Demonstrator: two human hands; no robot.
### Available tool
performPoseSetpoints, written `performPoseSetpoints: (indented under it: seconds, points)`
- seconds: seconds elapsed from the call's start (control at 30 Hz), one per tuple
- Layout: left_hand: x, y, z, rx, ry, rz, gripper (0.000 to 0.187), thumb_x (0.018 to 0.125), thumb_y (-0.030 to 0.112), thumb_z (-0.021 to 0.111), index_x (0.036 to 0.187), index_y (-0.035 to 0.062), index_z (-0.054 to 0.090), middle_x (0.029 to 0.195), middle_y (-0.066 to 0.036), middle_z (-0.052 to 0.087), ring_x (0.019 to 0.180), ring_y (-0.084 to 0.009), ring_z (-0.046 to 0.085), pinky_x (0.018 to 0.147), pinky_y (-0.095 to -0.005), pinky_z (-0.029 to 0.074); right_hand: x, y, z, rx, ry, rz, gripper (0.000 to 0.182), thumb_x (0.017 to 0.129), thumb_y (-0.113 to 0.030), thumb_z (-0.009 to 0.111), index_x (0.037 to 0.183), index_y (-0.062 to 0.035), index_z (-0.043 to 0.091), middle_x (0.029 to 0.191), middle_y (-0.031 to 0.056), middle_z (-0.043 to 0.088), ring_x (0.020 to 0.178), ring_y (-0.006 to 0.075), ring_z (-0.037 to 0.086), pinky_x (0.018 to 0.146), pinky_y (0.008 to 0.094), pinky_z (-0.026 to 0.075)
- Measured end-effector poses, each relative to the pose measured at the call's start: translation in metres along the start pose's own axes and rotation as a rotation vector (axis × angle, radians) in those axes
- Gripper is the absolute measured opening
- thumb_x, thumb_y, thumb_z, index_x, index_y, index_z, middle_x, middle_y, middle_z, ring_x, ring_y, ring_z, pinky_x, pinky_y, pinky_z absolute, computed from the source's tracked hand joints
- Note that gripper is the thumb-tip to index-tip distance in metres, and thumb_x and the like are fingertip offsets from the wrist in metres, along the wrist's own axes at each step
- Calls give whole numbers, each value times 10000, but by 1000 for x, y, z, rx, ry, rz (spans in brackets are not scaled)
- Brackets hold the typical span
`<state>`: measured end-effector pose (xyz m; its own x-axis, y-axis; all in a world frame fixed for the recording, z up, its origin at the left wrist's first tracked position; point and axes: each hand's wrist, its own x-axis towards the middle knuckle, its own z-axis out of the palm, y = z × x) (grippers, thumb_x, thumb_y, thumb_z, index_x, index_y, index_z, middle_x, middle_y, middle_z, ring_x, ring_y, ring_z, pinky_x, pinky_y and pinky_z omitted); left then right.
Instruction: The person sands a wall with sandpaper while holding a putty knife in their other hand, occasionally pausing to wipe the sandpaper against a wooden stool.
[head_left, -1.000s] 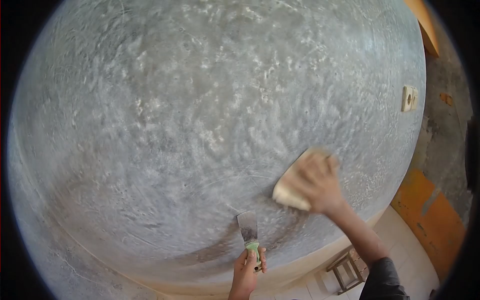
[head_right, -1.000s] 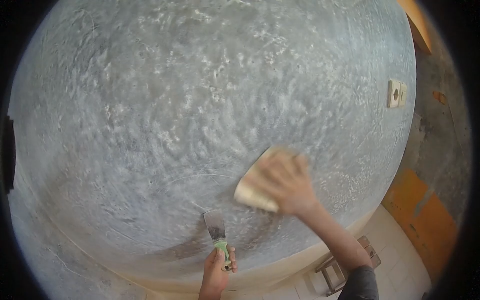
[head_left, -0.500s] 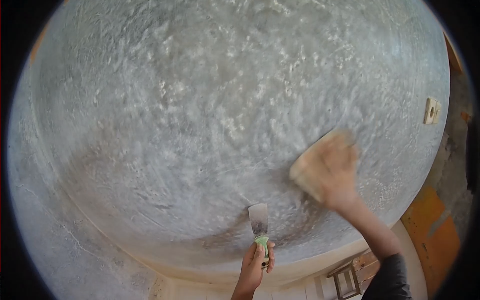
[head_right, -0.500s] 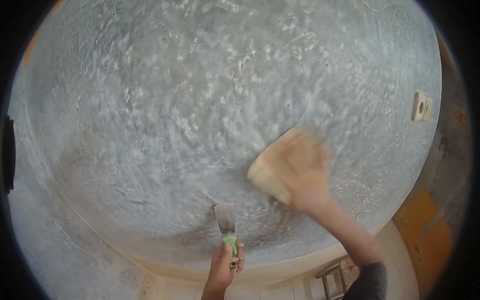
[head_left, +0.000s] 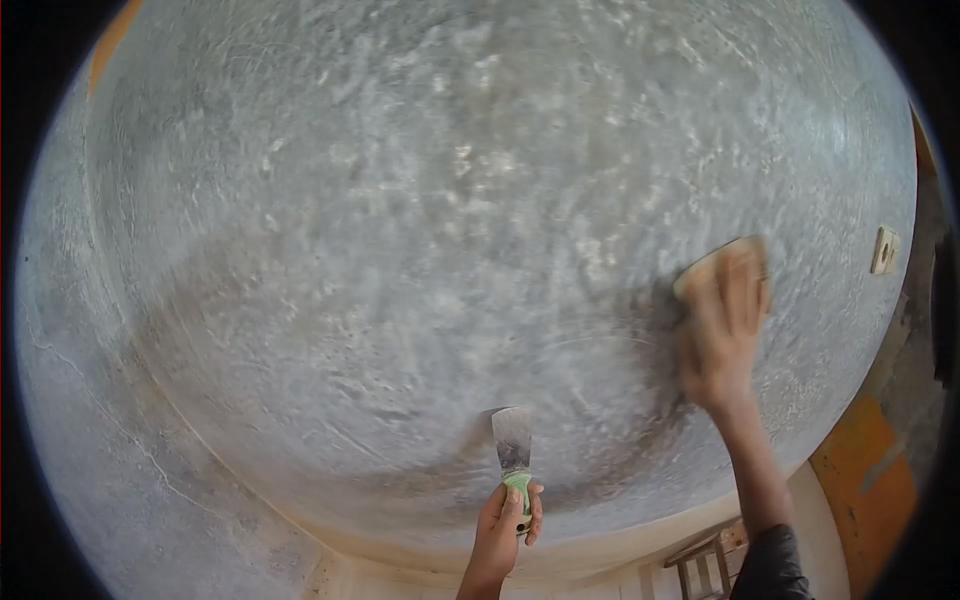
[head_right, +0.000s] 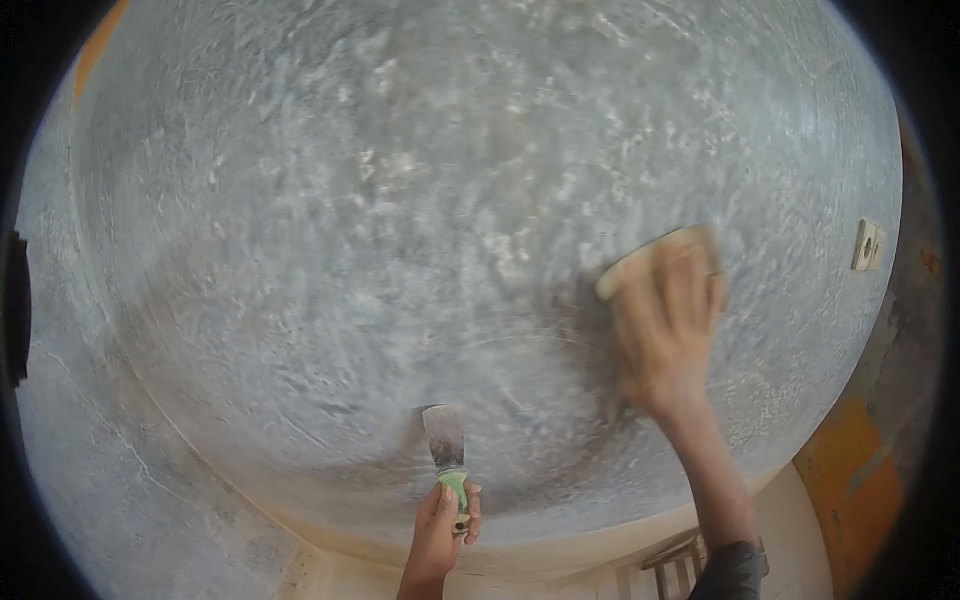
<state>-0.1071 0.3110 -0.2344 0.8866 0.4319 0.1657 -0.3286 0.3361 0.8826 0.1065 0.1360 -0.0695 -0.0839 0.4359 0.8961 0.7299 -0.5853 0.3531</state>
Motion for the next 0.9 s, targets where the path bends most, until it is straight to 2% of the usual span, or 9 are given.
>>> performPoseSetpoints:
  seconds: [0.07,0.2,0.3,0.37,0.5,0.63,0.7,0.8,0.9]
  points:
    - [0,15,-18,27,-19,-14,370,1021,325,379,1084,-6,533,762,-50,532,574,-116,497,475,-246,376,16,-24,0,-120,167,308,519,827,-167,538,1342,-103,506,1334,191,448,1282,329,387,1046,574,198]
    - [-3,46,-65,76,-47,-22,383,1019,333,381,1083,-14,530,762,-52,532,577,-119,501,474,-248,380,2,-93,22,93,-237,-318,520,824,-168,529,1339,-100,508,1328,190,451,1254,330,401,1008,563,245]
    - [-4,62,-102,72,-40,-17,387,1014,343,391,1081,-12,530,761,-54,533,579,-123,502,476,-249,381,35,-99,25,-26,-154,-203,484,849,-168,514,1329,-103,517,1382,221,408,1308,359,355,1031,588,219]
    - [-6,70,-119,29,-47,-27,390,1009,355,406,1078,-8,531,759,-54,533,580,-128,503,477,-250,381,55,-111,27,13,190,406,481,886,-169,483,1366,-128,477,1456,246,319,1377,382,255,1072,603,159]
    - [-8,87,-144,-4,-64,-49,392,1002,367,421,1072,-3,532,757,-55,534,583,-132,507,472,-253,379,31,-182,57,-33,-124,-450,518,893,-105,480,1406,-133,414,1517,258,183,1433,425,33,1124,593,16]
    - [-7,97,-161,-24,-89,-94,391,999,365,431,1066,-8,528,757,-61,538,584,-135,511,469,-256,382,79,-150,33,-58,58,359,548,859,-124,547,1395,-135,430,1496,231,258,1407,440,145,1108,592,98]
    - [-6,95,-166,-24,-100,-89,390,999,362,432,1069,-11,526,758,-62,539,584,-136,511,468,-256,382,75,-154,47,-133,112,354,530,858,-172,546,1375,-108,444,1494,216,273,1395,424,196,1102,579,133]
    - [-4,94,-164,-24,-105,-79,389,1001,355,429,1074,-15,520,761,-65,538,586,-139,512,470,-258,384,46,-190,51,-28,-219,-416,469,878,-223,491,1328,-92,486,1434,209,348,1367,385,266,1099,553,174]
    - [-8,96,-168,-22,-103,-87,382,1005,349,419,1075,-14,516,764,-67,532,592,-141,511,478,-262,388,56,-149,63,-37,-59,-43,438,879,-224,485,1301,-110,510,1391,204,382,1325,396,313,1084,558,204]
